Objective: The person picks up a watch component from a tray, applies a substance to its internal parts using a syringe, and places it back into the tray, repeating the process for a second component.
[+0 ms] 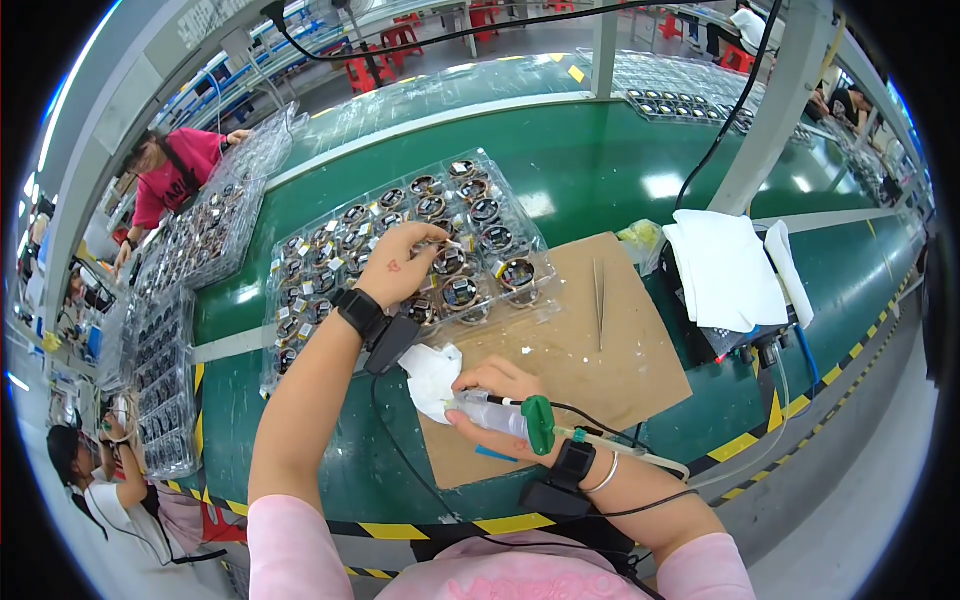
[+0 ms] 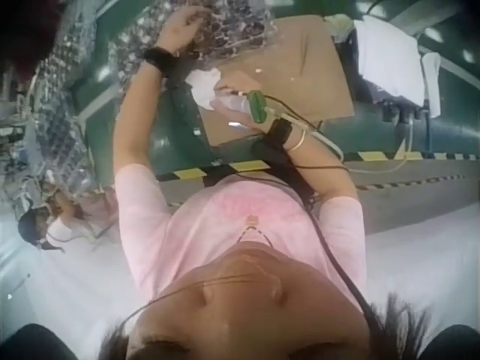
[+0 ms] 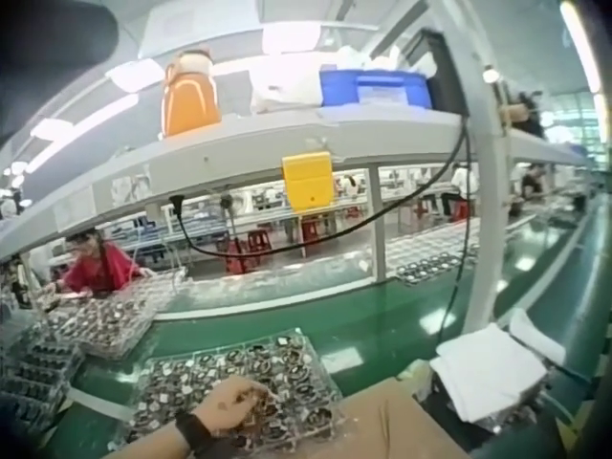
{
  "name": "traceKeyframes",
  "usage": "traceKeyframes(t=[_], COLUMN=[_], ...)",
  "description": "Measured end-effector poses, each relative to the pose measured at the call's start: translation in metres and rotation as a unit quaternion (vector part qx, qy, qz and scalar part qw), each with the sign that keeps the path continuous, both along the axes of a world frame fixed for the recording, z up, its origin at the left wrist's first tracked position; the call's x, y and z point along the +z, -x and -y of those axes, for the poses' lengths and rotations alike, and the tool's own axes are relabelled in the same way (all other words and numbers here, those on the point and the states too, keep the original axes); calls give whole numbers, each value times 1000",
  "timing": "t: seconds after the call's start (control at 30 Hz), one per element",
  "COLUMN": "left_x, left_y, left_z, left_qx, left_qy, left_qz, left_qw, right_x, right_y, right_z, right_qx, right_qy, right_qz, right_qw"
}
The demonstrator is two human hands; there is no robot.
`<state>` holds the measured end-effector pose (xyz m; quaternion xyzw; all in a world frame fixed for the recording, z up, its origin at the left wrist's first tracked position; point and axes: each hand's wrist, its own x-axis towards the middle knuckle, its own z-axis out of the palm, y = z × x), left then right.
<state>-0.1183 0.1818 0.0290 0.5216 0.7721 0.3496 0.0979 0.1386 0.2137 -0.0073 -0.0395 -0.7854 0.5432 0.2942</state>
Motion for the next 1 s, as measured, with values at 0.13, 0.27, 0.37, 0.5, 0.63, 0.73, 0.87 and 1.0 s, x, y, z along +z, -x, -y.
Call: traceKeyframes(t=[0.13, 0.27, 0.37, 0.5, 0.63, 0.73, 0.87, 1.0], left_x=[-5, 0, 2, -4, -1, -1, 7, 24], left_y=[26, 28, 25, 30, 32, 36, 40, 31], left_z=[-5, -24, -33, -42, -51, -51, -42, -23], left_qx=[24, 80, 91, 44, 23, 28, 40, 41], left_qy=[2, 109, 119, 114, 152, 140, 57, -41], left_qz=[-40, -122, -172, -220, -238, -257, -237, -37], left_qw=[999, 983, 974, 968, 959, 956, 969, 998], right_x=[0, 0, 0, -2, -1, -1, -1, 2], right_y=[1, -1, 0, 1, 2, 3, 3, -1], right_z=[1, -1, 1, 2, 0, -1, 0, 1], right_qx=[3, 8, 2, 2, 2, 3, 7, 11], right_qy=[2, -13, -2, 5, 3, 0, -2, -13], right_qz=[-12, -12, -11, -10, -10, -9, -8, -13], right_qw=[1000, 1000, 1000, 1000, 1000, 1000, 1000, 1000])
